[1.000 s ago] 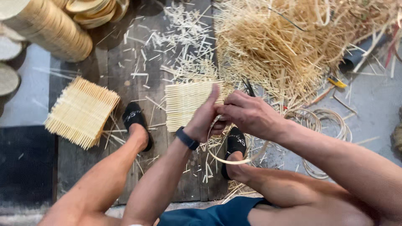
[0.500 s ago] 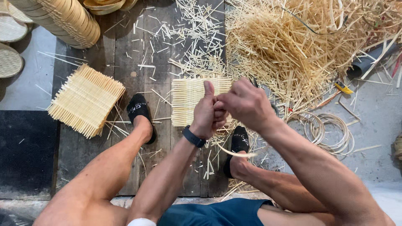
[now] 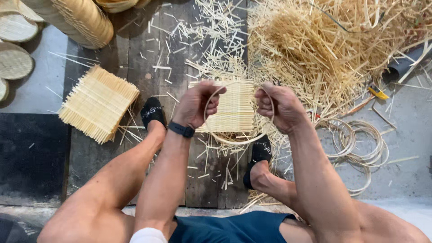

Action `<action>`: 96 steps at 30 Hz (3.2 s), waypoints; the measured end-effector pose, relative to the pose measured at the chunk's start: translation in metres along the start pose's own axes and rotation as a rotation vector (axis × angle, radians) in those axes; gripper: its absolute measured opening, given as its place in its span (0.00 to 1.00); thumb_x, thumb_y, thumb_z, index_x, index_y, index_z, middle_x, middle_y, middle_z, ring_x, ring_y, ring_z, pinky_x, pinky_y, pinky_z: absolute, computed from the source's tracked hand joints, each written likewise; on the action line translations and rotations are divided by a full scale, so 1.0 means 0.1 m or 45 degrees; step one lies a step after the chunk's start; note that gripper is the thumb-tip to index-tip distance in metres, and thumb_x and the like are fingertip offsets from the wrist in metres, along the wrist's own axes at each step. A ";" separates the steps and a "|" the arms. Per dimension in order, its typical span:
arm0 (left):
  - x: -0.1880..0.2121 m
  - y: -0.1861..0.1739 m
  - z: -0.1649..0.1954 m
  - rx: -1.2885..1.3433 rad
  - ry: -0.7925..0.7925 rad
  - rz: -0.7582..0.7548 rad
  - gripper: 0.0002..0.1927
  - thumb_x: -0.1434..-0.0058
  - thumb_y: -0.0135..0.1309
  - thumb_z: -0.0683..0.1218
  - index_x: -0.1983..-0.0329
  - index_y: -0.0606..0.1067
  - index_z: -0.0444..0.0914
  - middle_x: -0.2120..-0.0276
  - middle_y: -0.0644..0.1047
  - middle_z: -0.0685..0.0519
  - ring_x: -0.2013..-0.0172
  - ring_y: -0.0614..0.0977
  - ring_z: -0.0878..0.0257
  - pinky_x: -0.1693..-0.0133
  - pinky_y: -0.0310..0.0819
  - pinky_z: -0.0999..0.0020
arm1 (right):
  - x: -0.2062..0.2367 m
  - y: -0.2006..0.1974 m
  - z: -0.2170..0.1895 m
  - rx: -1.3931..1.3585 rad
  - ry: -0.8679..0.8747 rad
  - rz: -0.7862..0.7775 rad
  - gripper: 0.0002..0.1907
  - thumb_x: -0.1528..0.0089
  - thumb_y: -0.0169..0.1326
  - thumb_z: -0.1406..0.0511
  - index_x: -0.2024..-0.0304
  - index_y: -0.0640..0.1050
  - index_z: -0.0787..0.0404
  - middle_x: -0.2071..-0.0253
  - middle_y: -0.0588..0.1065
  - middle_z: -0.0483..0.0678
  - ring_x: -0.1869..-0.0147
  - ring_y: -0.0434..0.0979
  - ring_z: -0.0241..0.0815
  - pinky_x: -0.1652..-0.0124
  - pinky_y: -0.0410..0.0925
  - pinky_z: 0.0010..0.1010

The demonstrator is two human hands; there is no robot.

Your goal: The person sits on the floor assembling bamboo steamer baskets. They fit woven bamboo mats into bamboo rims, press the rims down over a wooden block mold using a mallet, trim excess material with scissors, and set finished steamers onto a growing stack.

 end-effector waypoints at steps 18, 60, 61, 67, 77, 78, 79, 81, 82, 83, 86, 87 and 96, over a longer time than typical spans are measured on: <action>-0.10 -0.28 -0.04 -0.141 0.057 0.310 0.18 0.37 0.62 0.50 0.78 0.74 0.37 0.88 0.63 0.61 0.88 0.60 0.73 0.86 0.48 0.76 | -0.13 -0.04 0.22 0.340 0.054 0.223 0.22 0.32 0.47 0.55 0.67 0.80 0.65 0.76 0.73 0.43 0.72 0.72 0.36 0.69 0.70 0.27; -0.43 -1.00 -0.55 0.090 -0.186 0.203 0.25 0.35 0.51 0.60 0.70 0.78 0.33 0.83 0.68 0.58 0.81 0.68 0.69 0.78 0.59 0.74 | -0.74 -0.41 0.99 -0.087 0.193 0.110 0.22 0.31 0.54 0.54 0.74 0.69 0.59 0.80 0.60 0.38 0.78 0.56 0.31 0.79 0.53 0.23; -0.45 -1.02 -0.59 0.190 -0.136 0.235 0.23 0.35 0.53 0.59 0.70 0.78 0.34 0.84 0.66 0.59 0.82 0.65 0.70 0.79 0.57 0.75 | -0.74 -0.42 0.96 -0.160 0.146 0.107 0.21 0.30 0.51 0.53 0.70 0.73 0.62 0.79 0.61 0.39 0.76 0.58 0.31 0.77 0.55 0.24; -0.55 -1.22 -0.74 0.540 0.106 0.423 0.21 0.33 0.58 0.54 0.78 0.70 0.40 0.86 0.59 0.61 0.86 0.58 0.71 0.84 0.48 0.75 | -0.61 -0.36 0.96 -0.281 0.139 0.020 0.23 0.31 0.47 0.53 0.53 0.77 0.68 0.69 0.73 0.45 0.63 0.73 0.40 0.54 0.71 0.37; -0.57 -1.22 -0.55 0.592 0.216 0.434 0.23 0.33 0.57 0.52 0.82 0.65 0.42 0.88 0.59 0.60 0.88 0.56 0.70 0.87 0.46 0.73 | -0.54 -0.38 1.42 -0.542 -0.009 -0.271 0.19 0.25 0.54 0.55 0.61 0.77 0.63 0.68 0.73 0.46 0.61 0.73 0.40 0.53 0.71 0.38; -0.57 -1.21 -0.52 0.601 0.217 0.444 0.22 0.32 0.57 0.51 0.81 0.65 0.42 0.88 0.59 0.60 0.88 0.56 0.70 0.86 0.46 0.73 | -0.54 -0.37 1.41 -0.515 -0.030 -0.261 0.18 0.25 0.54 0.56 0.61 0.77 0.64 0.67 0.73 0.46 0.60 0.73 0.41 0.53 0.71 0.39; -0.56 -1.21 -0.49 0.604 0.222 0.424 0.22 0.32 0.57 0.51 0.81 0.66 0.41 0.88 0.59 0.60 0.88 0.56 0.70 0.86 0.46 0.73 | -0.54 -0.34 1.38 -0.488 -0.051 -0.252 0.18 0.24 0.54 0.56 0.61 0.77 0.64 0.67 0.73 0.46 0.60 0.73 0.41 0.54 0.70 0.39; -0.53 -1.20 -0.43 0.609 0.240 0.387 0.23 0.32 0.57 0.51 0.81 0.66 0.41 0.87 0.60 0.59 0.87 0.57 0.70 0.86 0.47 0.73 | -0.52 -0.25 1.30 -0.416 -0.049 -0.159 0.18 0.27 0.53 0.55 0.60 0.77 0.64 0.68 0.73 0.46 0.61 0.74 0.42 0.54 0.71 0.40; -0.51 -1.19 -0.41 0.581 0.227 0.360 0.22 0.32 0.57 0.51 0.80 0.67 0.40 0.87 0.60 0.60 0.87 0.58 0.70 0.85 0.48 0.73 | -0.50 -0.22 1.23 -0.373 -0.027 -0.072 0.18 0.29 0.53 0.54 0.61 0.77 0.64 0.69 0.73 0.46 0.62 0.74 0.42 0.55 0.73 0.40; -0.50 -1.18 -0.40 0.554 0.212 0.331 0.21 0.32 0.57 0.51 0.79 0.68 0.40 0.87 0.60 0.60 0.87 0.58 0.70 0.85 0.48 0.74 | -0.49 -0.19 1.16 -0.329 -0.007 0.016 0.19 0.31 0.52 0.53 0.61 0.77 0.64 0.70 0.74 0.46 0.63 0.74 0.41 0.55 0.74 0.41; -0.47 -1.13 -0.45 0.440 0.154 0.312 0.20 0.33 0.57 0.52 0.78 0.70 0.39 0.87 0.60 0.60 0.86 0.59 0.70 0.84 0.50 0.74 | -0.48 -0.17 0.90 -0.236 0.023 0.084 0.26 0.38 0.48 0.49 0.61 0.79 0.65 0.70 0.77 0.48 0.63 0.77 0.42 0.57 0.74 0.39; -0.46 -1.11 -0.49 0.398 0.128 0.319 0.20 0.33 0.57 0.52 0.78 0.70 0.39 0.87 0.60 0.60 0.85 0.60 0.70 0.84 0.50 0.74 | -0.49 -0.18 0.86 -0.161 0.039 0.113 0.25 0.37 0.49 0.49 0.61 0.79 0.66 0.72 0.75 0.47 0.65 0.75 0.41 0.60 0.73 0.37; -0.50 -1.04 -0.87 0.402 0.000 0.281 0.20 0.34 0.59 0.51 0.79 0.70 0.39 0.87 0.61 0.60 0.87 0.59 0.70 0.85 0.49 0.76 | -0.69 -0.49 0.92 -0.215 0.040 0.289 0.23 0.32 0.56 0.55 0.78 0.68 0.58 0.84 0.55 0.38 0.83 0.51 0.30 0.84 0.48 0.23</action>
Point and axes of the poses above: each hand's wrist, its own x-axis away from the middle knuckle, its own y-axis out of the palm, z = x × y, the point moved 3 cm from there along -x, towards the middle knuckle
